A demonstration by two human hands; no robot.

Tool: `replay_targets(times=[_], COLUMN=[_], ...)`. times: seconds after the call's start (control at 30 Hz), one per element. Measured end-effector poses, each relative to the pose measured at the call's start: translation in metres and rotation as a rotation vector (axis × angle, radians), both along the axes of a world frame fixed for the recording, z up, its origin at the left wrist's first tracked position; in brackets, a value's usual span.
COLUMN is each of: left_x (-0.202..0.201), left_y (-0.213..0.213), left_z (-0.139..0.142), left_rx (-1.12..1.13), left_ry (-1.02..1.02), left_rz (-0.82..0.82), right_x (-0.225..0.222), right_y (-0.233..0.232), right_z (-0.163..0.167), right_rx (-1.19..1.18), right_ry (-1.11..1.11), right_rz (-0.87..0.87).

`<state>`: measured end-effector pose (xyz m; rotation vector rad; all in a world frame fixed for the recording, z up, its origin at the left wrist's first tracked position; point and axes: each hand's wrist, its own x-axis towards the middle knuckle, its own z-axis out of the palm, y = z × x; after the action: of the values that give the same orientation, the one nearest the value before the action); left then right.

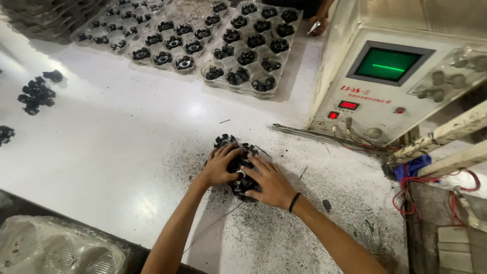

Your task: The person uses a soldering iron to solder the terminals of black cylindrical rotor components arranged in rows on a workbench. They then place the soldered components into a plastic tray, arrange additional rotors on the bench, and continue soldering terminals on more components.

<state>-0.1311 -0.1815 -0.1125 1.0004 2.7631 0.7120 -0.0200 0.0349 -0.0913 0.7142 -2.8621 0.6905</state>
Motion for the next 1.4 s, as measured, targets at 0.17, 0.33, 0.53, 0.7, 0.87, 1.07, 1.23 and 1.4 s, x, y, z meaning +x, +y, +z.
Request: replay_targets(times=[0.17, 0.33, 0.53, 0.7, 0.87, 1.07, 1.23, 1.4], left_x=[0.03, 0.113, 0.164, 0.157, 0.136, 0.119, 0.151, 0.155], left_y=[0.022, 0.025, 0.046, 0.062, 0.062, 0.057, 0.12, 0.167], left_z=[0.021, 0.01, -0.009, -0.018, -0.012, 0.023, 0.024, -0.004], left_rx=[0.093, 0.321, 0.481, 0.497, 0.198, 0.266, 0.195, 0.32], left_ry=[-0.079, -0.105, 0.056, 0.066, 0.216, 0.199, -0.129, -0.084], left_rz=[-0.009, 0.29, 0.35, 0.375, 0.305, 0.047, -0.7, -0.75], right_x=[0.033, 0.018, -0.011, -0.021, 0.01, 0.068, 0.08, 0.162], right_y=[0.012, 0.008, 0.004, 0.018, 0.075, 0.116, 0.131, 0.137], right_z=[0.01, -0.014, -0.037, -0.025, -0.019, -0.041, -0.035, -0.004], right_rx=[0.077, 0.181, 0.038, -0.231, -0.339, 0.337, 0.294, 0.118], right_ry=[-0.229, 0.133, 0.104, 0.024, 0.03, 0.06, -0.083, -0.193], right_rz=[-0.138, -0.014, 0.132, -0.037, -0.414, -0.733, -0.728, -0.658])
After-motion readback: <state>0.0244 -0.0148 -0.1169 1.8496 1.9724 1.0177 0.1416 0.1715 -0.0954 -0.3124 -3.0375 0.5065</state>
